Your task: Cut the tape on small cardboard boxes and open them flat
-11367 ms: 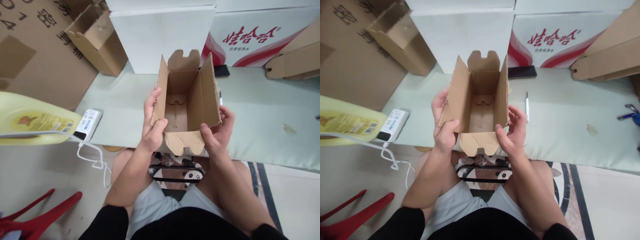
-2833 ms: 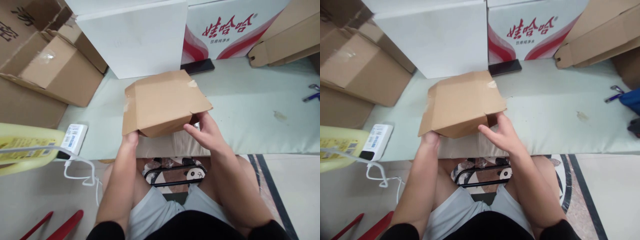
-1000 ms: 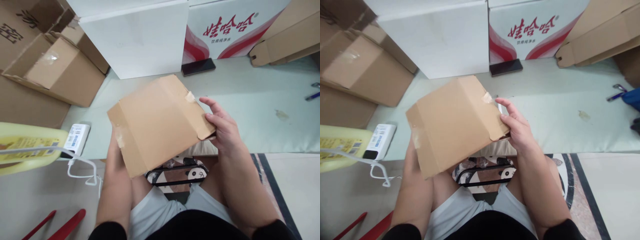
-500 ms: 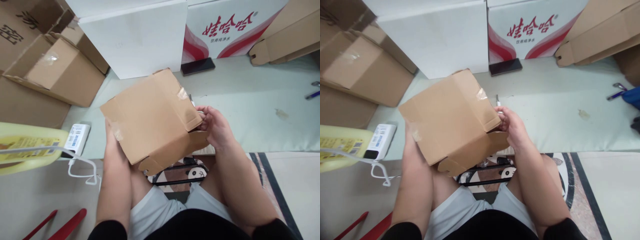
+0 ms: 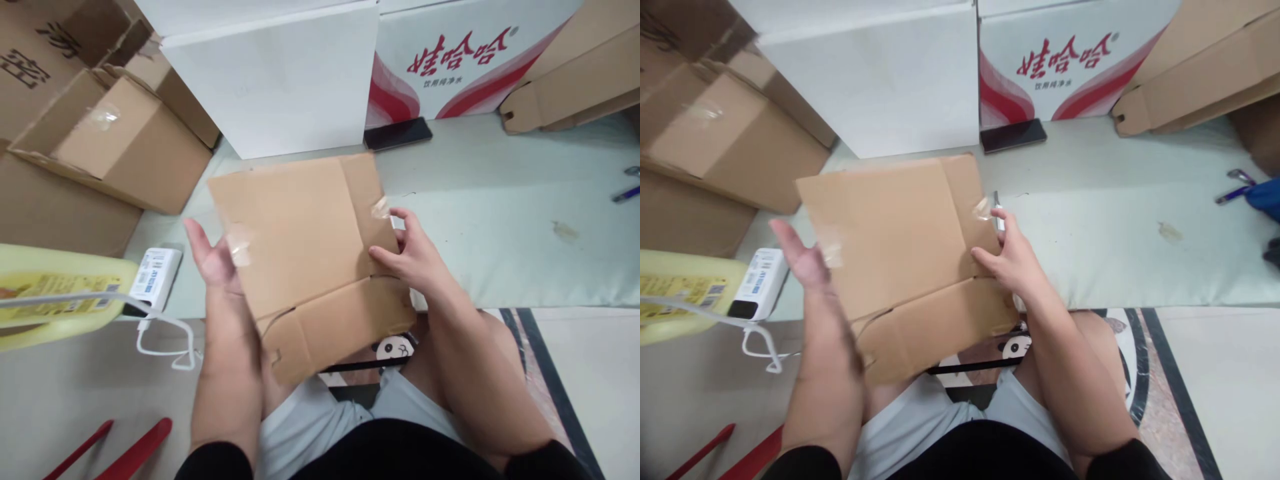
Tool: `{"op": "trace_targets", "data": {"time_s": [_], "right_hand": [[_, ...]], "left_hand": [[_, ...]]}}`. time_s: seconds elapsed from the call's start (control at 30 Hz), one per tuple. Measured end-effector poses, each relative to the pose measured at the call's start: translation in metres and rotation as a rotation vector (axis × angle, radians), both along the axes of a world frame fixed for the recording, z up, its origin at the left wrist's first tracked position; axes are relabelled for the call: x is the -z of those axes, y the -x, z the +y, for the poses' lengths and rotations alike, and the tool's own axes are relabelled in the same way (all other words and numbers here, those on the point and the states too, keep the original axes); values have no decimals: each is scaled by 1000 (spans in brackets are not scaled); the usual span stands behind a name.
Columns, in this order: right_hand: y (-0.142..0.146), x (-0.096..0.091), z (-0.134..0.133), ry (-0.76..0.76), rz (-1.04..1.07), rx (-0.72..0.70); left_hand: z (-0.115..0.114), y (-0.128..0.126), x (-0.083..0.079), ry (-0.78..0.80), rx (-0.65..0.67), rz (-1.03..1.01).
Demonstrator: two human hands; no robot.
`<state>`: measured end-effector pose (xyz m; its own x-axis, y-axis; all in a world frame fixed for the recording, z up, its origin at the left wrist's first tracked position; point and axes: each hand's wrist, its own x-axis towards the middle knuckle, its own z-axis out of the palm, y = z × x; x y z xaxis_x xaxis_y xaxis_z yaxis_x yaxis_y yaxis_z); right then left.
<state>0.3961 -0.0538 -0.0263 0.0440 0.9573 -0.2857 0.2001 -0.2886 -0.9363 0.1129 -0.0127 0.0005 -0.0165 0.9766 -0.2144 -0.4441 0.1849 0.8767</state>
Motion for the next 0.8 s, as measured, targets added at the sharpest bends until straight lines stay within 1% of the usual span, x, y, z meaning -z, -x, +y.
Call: {"op": "trace_targets", "data": {"time_s": [0.07, 0.1, 0.13, 0.17, 0.23, 0.3, 0.33, 0.4, 0.43, 0.47, 0.5, 0.53, 0.6, 0.67, 0.7, 0.8], "right_hand": [[-2, -1, 0, -70, -142, 92], [-3, -3, -1, -79, -131, 109], [-5, -5, -2, -74, -59, 106], [-8, -9, -5, -66, 56, 90], [-13, -15, -11, -71, 320, 52], [-18, -18, -18, -129, 508, 20], [-20, -19, -20, -167, 557, 10], [-22, -18, -23, -200, 547, -23], [-22, -17, -23, -180, 484, -36], [-21, -17, -23, -140, 409, -21], [-20, -17, -24, -99, 339, 28], [-20, -19, -25, -70, 285, 107], [-22, -24, -29, -87, 250, 326], [-29, -31, -36, -184, 254, 545], [-35, -34, -40, -244, 243, 649], [-63, -39, -45, -404, 194, 984]], "left_hand": [[4, 3, 7, -32, 19, 40], [6, 4, 10, -21, 10, 67], [8, 6, 13, -1, -11, 84], [10, 8, 16, 20, -47, 81], [15, 11, 20, 20, -159, 12], [20, 11, 22, -10, -277, -66], [23, 10, 22, -15, -320, -88], [25, 3, 22, -18, -367, -111], [26, -2, 22, -29, -368, -120], [25, -7, 20, -42, -360, -129], [24, -11, 19, -47, -343, -139], [23, -15, 17, -34, -312, -149], [20, -16, 13, 54, -237, -156], [18, -13, 9, 158, -189, -135], [17, -10, 6, 186, -177, -119], [17, 0, 0, 187, -159, -98]]}}
